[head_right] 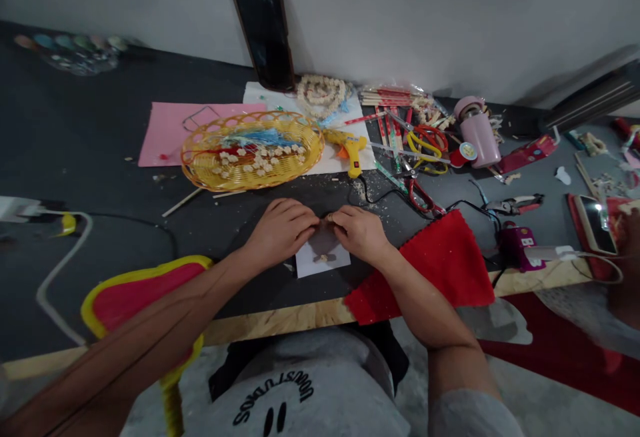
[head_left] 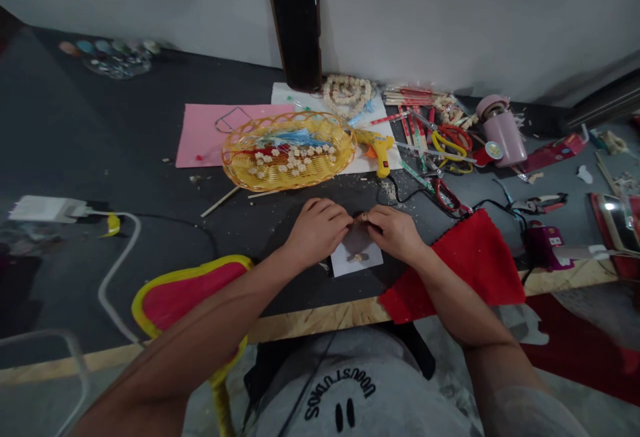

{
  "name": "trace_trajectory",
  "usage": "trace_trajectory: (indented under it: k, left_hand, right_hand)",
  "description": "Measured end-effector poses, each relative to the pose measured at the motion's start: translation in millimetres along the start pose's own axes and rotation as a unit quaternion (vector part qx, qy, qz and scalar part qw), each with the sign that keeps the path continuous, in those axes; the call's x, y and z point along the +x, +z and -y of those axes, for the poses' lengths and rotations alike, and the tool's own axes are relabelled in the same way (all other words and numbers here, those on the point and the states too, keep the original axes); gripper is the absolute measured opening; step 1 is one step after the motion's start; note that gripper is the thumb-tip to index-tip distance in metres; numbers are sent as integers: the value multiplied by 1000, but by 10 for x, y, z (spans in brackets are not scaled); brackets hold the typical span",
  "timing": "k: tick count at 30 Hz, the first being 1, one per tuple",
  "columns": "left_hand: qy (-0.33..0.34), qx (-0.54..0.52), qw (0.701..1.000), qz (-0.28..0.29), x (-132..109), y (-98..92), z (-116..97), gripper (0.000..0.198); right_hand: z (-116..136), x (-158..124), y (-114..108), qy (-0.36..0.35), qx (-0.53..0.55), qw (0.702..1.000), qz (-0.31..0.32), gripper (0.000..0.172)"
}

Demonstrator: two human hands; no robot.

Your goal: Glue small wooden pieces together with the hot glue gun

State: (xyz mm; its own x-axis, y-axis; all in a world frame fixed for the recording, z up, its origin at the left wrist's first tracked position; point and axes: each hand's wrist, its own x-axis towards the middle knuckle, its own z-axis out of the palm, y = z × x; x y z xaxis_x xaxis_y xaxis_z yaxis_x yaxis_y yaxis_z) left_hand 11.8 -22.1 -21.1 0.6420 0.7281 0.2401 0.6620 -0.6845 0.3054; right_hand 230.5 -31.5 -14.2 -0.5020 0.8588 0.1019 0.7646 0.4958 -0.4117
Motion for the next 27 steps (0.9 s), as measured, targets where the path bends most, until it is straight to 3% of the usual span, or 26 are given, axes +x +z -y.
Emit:
trace_trajectory:
  k: [7,15,27]
  left_hand:
    - [8,8,1000,-7,-7,13,11,10]
    - [15,21,1000,-16,-11,17,13,13]
    - [12,28,999,-15,-11,25,33,8]
  right_hand:
    - [30,1,25,17,-15,1000,-19,7]
    - [38,-1,45,25,-17,999,-13,16]
    - [41,-4,67,34,-18,999,-23,13]
